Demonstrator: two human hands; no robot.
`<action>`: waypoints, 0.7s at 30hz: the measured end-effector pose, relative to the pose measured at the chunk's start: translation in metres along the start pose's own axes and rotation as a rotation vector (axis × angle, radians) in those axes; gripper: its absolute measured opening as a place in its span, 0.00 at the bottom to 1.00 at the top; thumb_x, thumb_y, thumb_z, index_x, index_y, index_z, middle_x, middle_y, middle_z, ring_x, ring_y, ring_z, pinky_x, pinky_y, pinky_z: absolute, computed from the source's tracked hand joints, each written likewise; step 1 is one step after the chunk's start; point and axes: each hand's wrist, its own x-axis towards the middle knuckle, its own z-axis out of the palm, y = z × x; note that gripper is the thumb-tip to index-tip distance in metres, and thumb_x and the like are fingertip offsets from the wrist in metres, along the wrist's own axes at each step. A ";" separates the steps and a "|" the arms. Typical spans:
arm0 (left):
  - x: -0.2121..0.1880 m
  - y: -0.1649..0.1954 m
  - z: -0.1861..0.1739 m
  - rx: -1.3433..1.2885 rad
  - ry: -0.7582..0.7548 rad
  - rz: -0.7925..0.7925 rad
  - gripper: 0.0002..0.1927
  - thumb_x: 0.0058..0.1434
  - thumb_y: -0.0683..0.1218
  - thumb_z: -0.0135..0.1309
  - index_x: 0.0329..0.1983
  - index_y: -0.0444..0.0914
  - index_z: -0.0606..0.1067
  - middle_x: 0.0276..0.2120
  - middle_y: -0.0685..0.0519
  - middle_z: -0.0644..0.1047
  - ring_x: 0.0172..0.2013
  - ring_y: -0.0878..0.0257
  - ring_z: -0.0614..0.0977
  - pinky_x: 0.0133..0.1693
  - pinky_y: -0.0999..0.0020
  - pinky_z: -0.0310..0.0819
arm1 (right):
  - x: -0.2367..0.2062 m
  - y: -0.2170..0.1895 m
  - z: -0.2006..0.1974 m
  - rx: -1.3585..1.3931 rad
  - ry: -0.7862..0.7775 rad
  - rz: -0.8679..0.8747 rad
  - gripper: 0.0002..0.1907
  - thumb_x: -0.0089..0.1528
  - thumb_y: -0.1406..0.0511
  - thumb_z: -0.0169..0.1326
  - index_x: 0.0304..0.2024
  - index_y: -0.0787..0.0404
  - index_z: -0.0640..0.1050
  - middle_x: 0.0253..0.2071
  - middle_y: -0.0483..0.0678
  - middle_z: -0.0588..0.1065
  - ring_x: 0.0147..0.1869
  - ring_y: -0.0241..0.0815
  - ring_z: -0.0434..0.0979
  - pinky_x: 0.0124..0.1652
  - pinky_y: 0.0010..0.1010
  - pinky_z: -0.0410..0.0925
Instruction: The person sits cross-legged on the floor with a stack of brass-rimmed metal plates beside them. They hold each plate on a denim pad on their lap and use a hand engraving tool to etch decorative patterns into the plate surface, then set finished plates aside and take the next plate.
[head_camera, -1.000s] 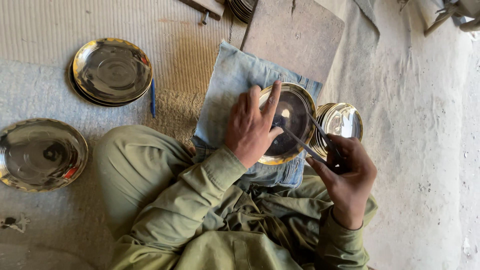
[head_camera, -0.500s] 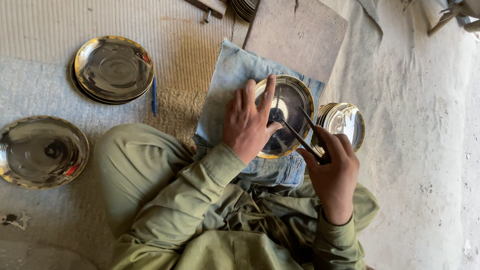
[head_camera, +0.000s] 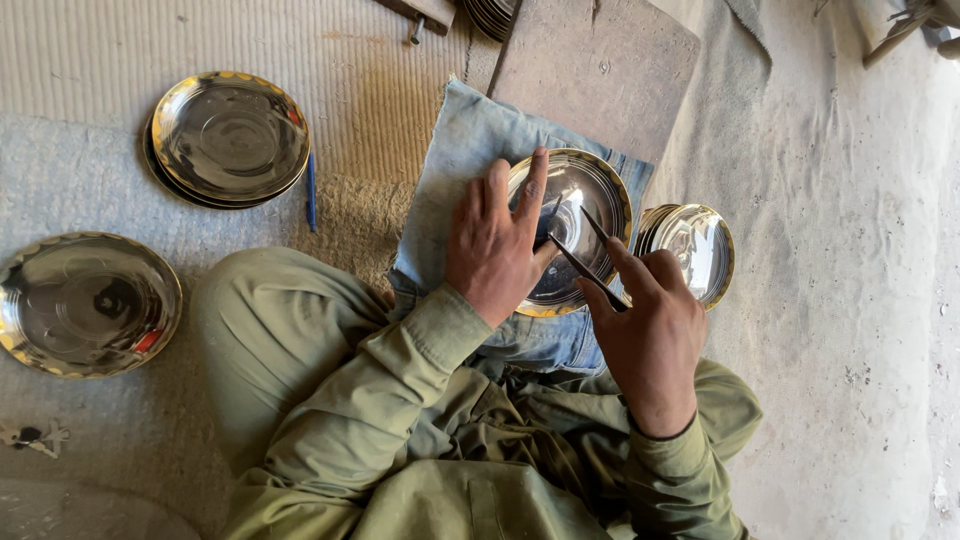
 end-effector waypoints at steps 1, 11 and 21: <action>0.000 0.000 0.001 0.003 0.009 0.005 0.61 0.48 0.55 0.73 0.78 0.38 0.50 0.58 0.40 0.64 0.52 0.47 0.71 0.52 0.51 0.69 | 0.000 0.000 0.000 -0.006 -0.010 0.006 0.28 0.54 0.58 0.72 0.55 0.57 0.82 0.38 0.48 0.75 0.33 0.46 0.77 0.32 0.38 0.68; 0.001 0.000 0.001 0.012 -0.003 -0.009 0.60 0.48 0.56 0.73 0.77 0.38 0.50 0.59 0.40 0.64 0.52 0.47 0.71 0.52 0.51 0.69 | 0.000 -0.004 -0.002 -0.038 -0.040 0.023 0.27 0.54 0.58 0.71 0.55 0.56 0.82 0.36 0.48 0.74 0.31 0.47 0.77 0.30 0.40 0.68; 0.000 0.002 -0.002 -0.013 0.011 0.000 0.59 0.49 0.55 0.72 0.78 0.38 0.50 0.59 0.41 0.64 0.52 0.47 0.71 0.51 0.52 0.70 | 0.002 -0.008 -0.002 -0.088 -0.043 0.006 0.23 0.57 0.58 0.69 0.54 0.55 0.82 0.36 0.48 0.74 0.29 0.48 0.76 0.29 0.40 0.67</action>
